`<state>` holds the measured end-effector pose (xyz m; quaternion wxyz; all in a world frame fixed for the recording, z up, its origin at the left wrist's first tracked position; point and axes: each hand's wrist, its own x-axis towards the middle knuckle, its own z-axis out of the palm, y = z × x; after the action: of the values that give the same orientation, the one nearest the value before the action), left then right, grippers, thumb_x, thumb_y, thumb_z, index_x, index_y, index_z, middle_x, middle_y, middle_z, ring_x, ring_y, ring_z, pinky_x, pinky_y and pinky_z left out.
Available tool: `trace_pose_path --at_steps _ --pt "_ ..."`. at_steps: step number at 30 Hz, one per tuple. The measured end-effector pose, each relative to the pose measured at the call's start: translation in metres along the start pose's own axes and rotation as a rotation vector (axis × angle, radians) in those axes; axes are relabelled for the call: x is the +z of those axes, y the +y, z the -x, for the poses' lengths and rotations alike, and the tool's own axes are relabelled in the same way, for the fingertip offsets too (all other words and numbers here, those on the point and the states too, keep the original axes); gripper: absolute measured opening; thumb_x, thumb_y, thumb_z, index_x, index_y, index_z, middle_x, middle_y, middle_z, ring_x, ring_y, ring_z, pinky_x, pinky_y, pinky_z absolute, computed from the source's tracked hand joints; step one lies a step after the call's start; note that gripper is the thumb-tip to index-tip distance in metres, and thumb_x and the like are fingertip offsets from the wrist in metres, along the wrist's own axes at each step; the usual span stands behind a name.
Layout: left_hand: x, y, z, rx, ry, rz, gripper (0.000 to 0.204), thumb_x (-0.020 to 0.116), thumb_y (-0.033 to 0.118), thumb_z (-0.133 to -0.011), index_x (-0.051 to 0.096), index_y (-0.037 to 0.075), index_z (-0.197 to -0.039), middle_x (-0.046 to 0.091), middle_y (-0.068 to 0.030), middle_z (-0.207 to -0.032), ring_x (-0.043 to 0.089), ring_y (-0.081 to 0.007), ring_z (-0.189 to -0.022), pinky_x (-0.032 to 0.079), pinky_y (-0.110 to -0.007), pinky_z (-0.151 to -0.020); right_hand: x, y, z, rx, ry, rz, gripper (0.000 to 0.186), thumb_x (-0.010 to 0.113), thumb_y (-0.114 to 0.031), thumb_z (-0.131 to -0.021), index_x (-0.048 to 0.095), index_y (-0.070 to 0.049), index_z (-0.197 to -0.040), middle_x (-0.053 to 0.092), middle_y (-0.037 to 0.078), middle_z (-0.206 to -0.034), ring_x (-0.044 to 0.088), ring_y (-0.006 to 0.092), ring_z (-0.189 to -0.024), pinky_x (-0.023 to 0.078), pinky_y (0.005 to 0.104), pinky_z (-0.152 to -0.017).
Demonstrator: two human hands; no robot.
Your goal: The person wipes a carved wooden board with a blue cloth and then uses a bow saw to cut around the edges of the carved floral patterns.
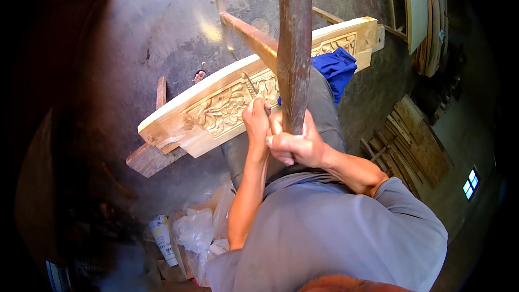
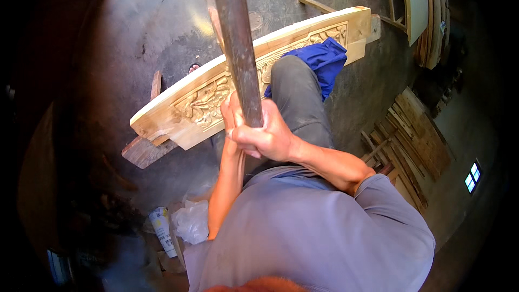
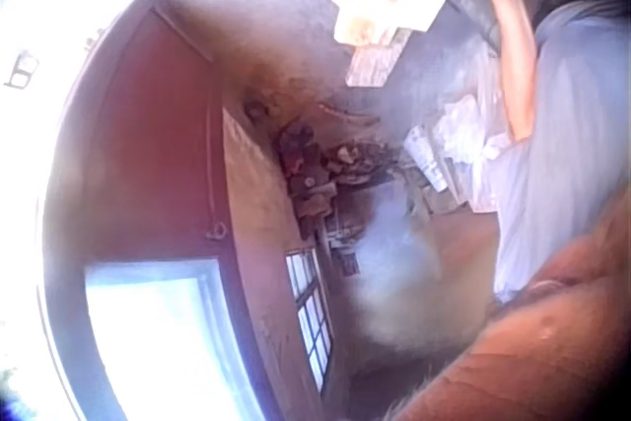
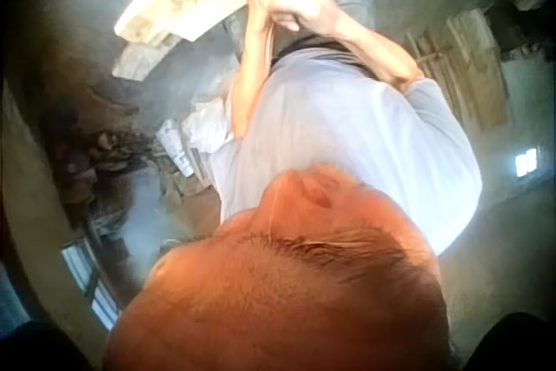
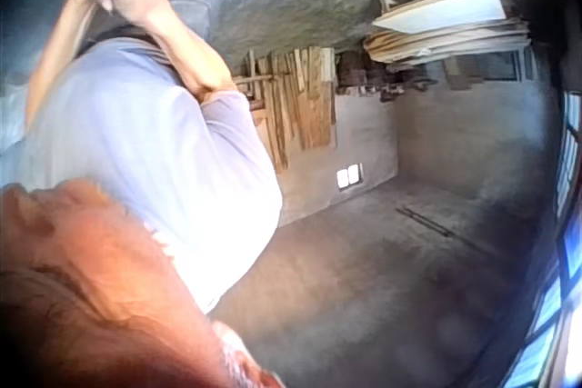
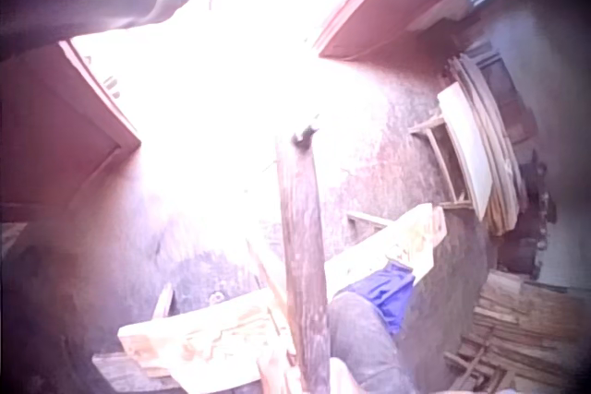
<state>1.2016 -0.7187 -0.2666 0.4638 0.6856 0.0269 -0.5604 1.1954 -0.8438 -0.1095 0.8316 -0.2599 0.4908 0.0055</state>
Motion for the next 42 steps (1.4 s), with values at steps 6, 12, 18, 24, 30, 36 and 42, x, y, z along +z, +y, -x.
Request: trace_pose_path --at_steps 6,12,18,24,30,36,42 --pt "0.002 0.063 0.051 -0.026 -0.029 0.090 0.041 0.049 0.026 -0.105 0.053 0.003 -0.071 0.037 0.0012 -0.059 0.033 -0.0083 -0.057 0.027 -0.033 -0.052 0.008 -0.013 0.050 -0.115 -0.181 0.060 0.032 0.063 0.001 -0.095 0.042 -0.008 -0.073 0.051 0.004 -0.057 0.048 0.0120 -0.049 0.038 0.0308 -0.048" --pt "-0.010 0.083 0.048 -0.146 -0.038 0.037 0.040 0.049 0.023 -0.104 0.052 0.002 -0.070 0.041 -0.0032 -0.059 0.037 -0.0113 -0.058 0.031 -0.035 -0.054 0.022 -0.003 0.057 -0.147 -0.124 -0.334 0.029 0.060 -0.002 -0.098 0.042 -0.008 -0.077 0.050 0.006 -0.059 0.045 0.0132 -0.048 0.038 0.0317 -0.047" --pt "-0.015 0.062 0.013 -0.099 -0.048 0.034 0.038 0.048 0.022 -0.101 0.053 -0.001 -0.070 0.043 -0.0095 -0.058 0.040 -0.0167 -0.056 0.034 -0.038 -0.055 0.024 0.007 0.023 -0.190 -0.002 -0.432 0.029 0.057 -0.006 -0.102 0.040 -0.008 -0.078 0.046 0.006 -0.060 0.043 0.0130 -0.047 0.036 0.0304 -0.045" --pt "-0.012 0.092 0.049 -0.164 -0.077 0.026 0.042 0.047 0.024 -0.104 0.055 0.000 -0.070 0.043 -0.0053 -0.058 0.038 -0.0134 -0.056 0.032 -0.037 -0.054 0.022 -0.018 0.061 -0.110 -0.180 -0.351 0.029 0.058 0.002 -0.099 0.040 -0.009 -0.079 0.050 0.007 -0.063 0.045 0.0111 -0.049 0.036 0.0292 -0.048" --pt "-0.010 0.072 0.023 0.148 0.042 -0.076 0.039 0.047 0.021 -0.104 0.055 -0.001 -0.072 0.046 -0.0046 -0.059 0.039 -0.0135 -0.058 0.032 -0.036 -0.054 0.027 -0.011 0.022 -0.056 -0.005 -0.282 0.033 0.063 -0.002 -0.097 0.043 -0.008 -0.070 0.050 0.003 -0.056 0.045 0.0093 -0.044 0.035 0.0284 -0.044" --pt "-0.008 0.090 0.045 -0.220 -0.048 0.156 0.038 0.050 0.022 -0.103 0.056 0.003 -0.071 0.040 -0.0003 -0.058 0.037 -0.0087 -0.057 0.030 -0.032 -0.053 0.018 -0.021 0.048 -0.008 -0.064 -0.127 0.033 0.064 -0.001 -0.095 0.042 -0.009 -0.071 0.050 0.004 -0.057 0.046 0.0106 -0.046 0.035 0.0284 -0.046" --pt "-0.003 0.077 0.025 -0.029 0.045 0.055 0.040 0.049 0.023 -0.103 0.054 0.001 -0.069 0.045 -0.0023 -0.060 0.039 -0.0105 -0.058 0.032 -0.033 -0.054 0.019 -0.014 0.027 -0.049 -0.034 -0.150 0.032 0.062 -0.004 -0.098 0.039 -0.008 -0.075 0.046 0.005 -0.056 0.044 0.0130 -0.045 0.036 0.0305 -0.045"
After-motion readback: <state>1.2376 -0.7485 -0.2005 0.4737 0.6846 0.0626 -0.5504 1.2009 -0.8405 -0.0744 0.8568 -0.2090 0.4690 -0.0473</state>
